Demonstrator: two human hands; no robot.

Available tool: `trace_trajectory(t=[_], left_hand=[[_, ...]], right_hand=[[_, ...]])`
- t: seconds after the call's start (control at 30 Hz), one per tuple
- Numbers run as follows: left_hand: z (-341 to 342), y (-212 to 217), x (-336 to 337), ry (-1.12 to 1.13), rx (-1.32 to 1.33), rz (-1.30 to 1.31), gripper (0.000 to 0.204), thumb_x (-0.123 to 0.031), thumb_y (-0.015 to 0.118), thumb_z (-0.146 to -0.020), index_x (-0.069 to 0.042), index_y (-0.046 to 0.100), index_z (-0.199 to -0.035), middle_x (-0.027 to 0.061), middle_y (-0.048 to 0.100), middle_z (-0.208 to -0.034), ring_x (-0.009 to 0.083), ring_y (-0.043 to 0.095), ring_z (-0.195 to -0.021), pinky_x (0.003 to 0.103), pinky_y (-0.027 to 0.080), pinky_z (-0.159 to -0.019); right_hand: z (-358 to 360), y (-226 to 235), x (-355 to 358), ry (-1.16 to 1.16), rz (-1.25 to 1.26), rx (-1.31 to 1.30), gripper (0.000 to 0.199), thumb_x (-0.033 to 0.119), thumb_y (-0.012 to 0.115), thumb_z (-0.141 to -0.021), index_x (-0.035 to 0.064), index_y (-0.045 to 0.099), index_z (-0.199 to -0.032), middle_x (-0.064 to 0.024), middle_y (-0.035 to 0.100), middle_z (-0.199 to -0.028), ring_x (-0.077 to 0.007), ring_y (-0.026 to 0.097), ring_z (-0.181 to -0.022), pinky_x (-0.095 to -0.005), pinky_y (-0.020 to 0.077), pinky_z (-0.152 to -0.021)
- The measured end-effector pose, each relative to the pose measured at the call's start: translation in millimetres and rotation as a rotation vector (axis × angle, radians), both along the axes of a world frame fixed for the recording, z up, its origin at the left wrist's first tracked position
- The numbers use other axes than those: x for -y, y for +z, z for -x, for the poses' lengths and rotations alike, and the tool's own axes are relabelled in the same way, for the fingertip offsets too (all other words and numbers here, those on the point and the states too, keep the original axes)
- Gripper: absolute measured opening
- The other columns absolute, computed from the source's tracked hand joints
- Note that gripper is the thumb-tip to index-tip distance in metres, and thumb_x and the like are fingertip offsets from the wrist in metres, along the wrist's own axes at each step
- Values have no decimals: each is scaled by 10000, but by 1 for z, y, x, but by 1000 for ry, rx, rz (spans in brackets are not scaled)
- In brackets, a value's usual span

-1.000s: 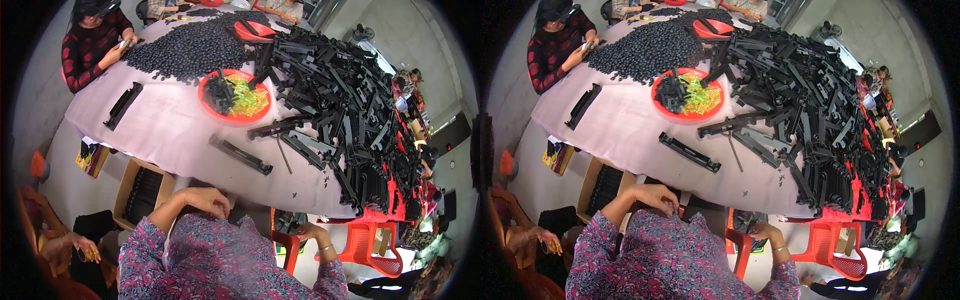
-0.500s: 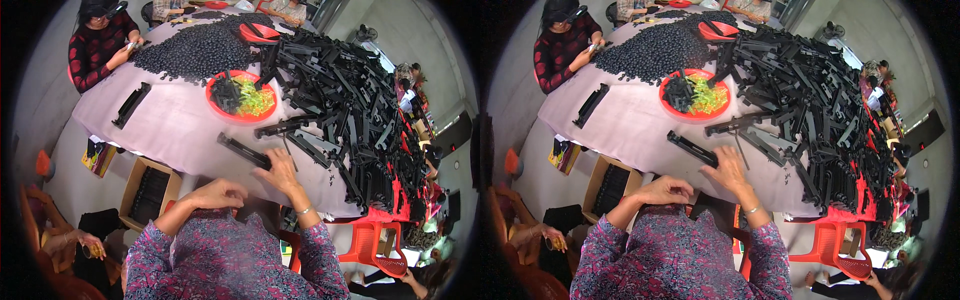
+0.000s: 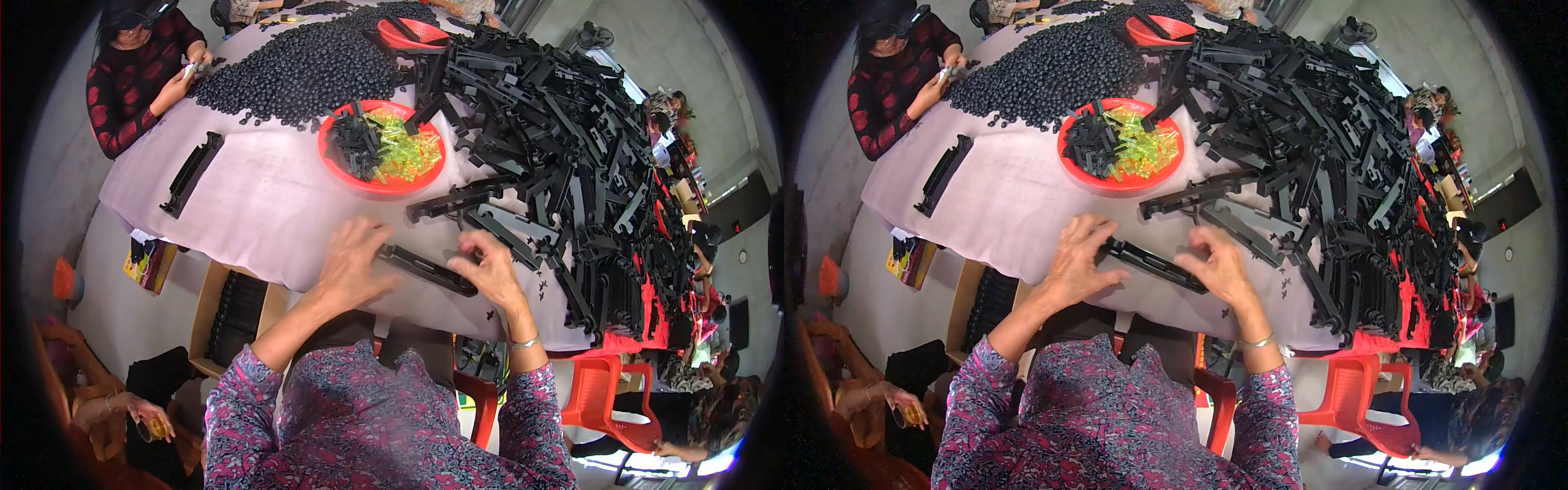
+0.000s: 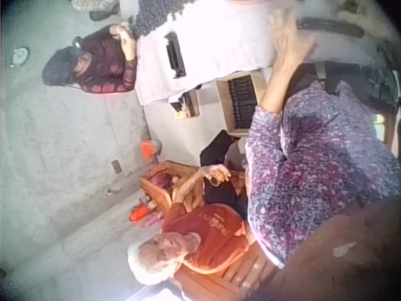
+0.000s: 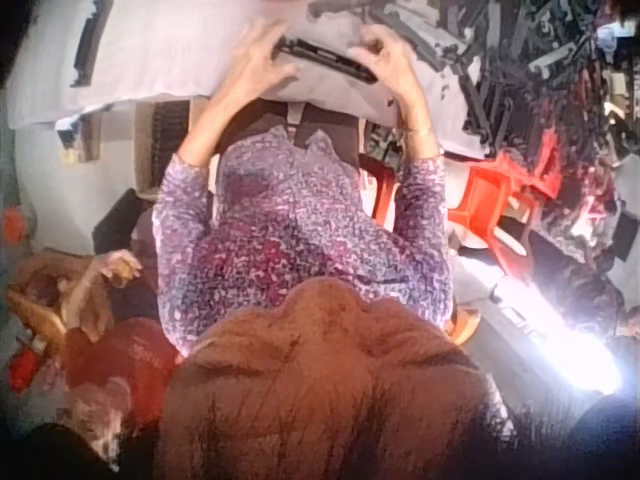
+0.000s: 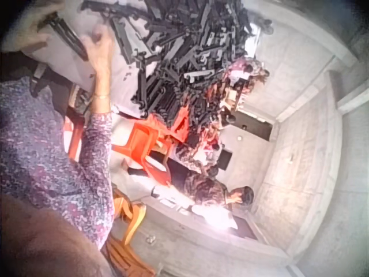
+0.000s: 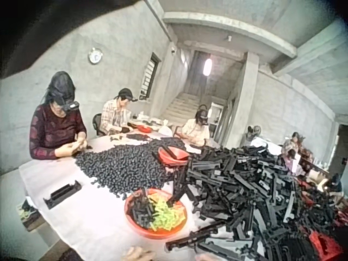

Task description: The person is assembling small plastic and metal components into a cartridge housing, likely for a printer toner or ink cartridge.

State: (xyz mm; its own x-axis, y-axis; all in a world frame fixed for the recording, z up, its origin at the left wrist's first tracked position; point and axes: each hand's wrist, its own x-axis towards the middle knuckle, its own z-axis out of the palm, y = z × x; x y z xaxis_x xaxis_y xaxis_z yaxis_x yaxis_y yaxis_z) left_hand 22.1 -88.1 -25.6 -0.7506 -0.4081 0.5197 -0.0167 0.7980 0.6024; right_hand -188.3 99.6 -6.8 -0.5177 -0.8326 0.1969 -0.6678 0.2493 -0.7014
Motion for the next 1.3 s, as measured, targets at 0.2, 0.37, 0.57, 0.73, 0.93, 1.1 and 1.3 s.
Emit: trace_trajectory(t=[0.2,0.37,0.57,0.73,0.93,1.1,1.3], left_hand=[[15,-30,13,-107,83,5,526,-198,867,-664,-41,696,-1136,106,611,-1054,326,550,-1068,434,394,-996],[15,-49,22,-141,8,-101,407,-169,846,-688,-55,722,-1059,89,603,-976,310,564,-1008,440,395,-976],[13,-45,22,-161,28,-73,395,-160,863,-664,-61,737,-1026,83,593,-955,292,563,-978,442,393,-969],[17,-44,23,-190,33,-70,401,-183,883,-640,-60,743,-995,77,587,-936,293,555,-972,438,389,-963],[9,-42,28,-245,118,-137,387,-174,879,-647,-54,726,-981,77,594,-924,303,560,-979,468,383,-1025],[4,-39,32,-321,127,-154,374,-149,875,-656,-48,699,-971,74,604,-949,297,590,-1016,552,300,-1158],[1,-38,38,-351,147,-193,362,-123,867,-648,-50,685,-951,69,600,-943,292,599,-1002,572,294,-1173]], right_hand=[[16,24,83,39,125,-26,228,116,748,-881,4,679,-1067,-78,695,-858,-158,637,-753,-312,524,-713],[40,-1,154,123,111,-74,182,147,727,-899,8,713,-1016,-72,714,-830,-128,644,-742,-307,521,-706],[18,-4,203,92,-300,-272,240,279,742,-847,43,750,-894,-188,730,-892,-369,705,-842,-462,543,-758],[34,-16,212,54,-250,-310,235,270,728,-827,41,751,-876,-197,721,-837,-407,697,-808,-486,545,-746],[26,29,143,172,-75,12,195,180,735,-813,2,734,-893,-93,680,-699,-138,613,-628,-318,503,-619],[14,43,55,173,-111,123,128,72,727,-837,-14,709,-930,-30,676,-725,-50,565,-672,-262,488,-605],[2,25,-4,148,-129,234,145,39,760,-851,-16,690,-965,-17,680,-799,-70,614,-729,-267,510,-643]])
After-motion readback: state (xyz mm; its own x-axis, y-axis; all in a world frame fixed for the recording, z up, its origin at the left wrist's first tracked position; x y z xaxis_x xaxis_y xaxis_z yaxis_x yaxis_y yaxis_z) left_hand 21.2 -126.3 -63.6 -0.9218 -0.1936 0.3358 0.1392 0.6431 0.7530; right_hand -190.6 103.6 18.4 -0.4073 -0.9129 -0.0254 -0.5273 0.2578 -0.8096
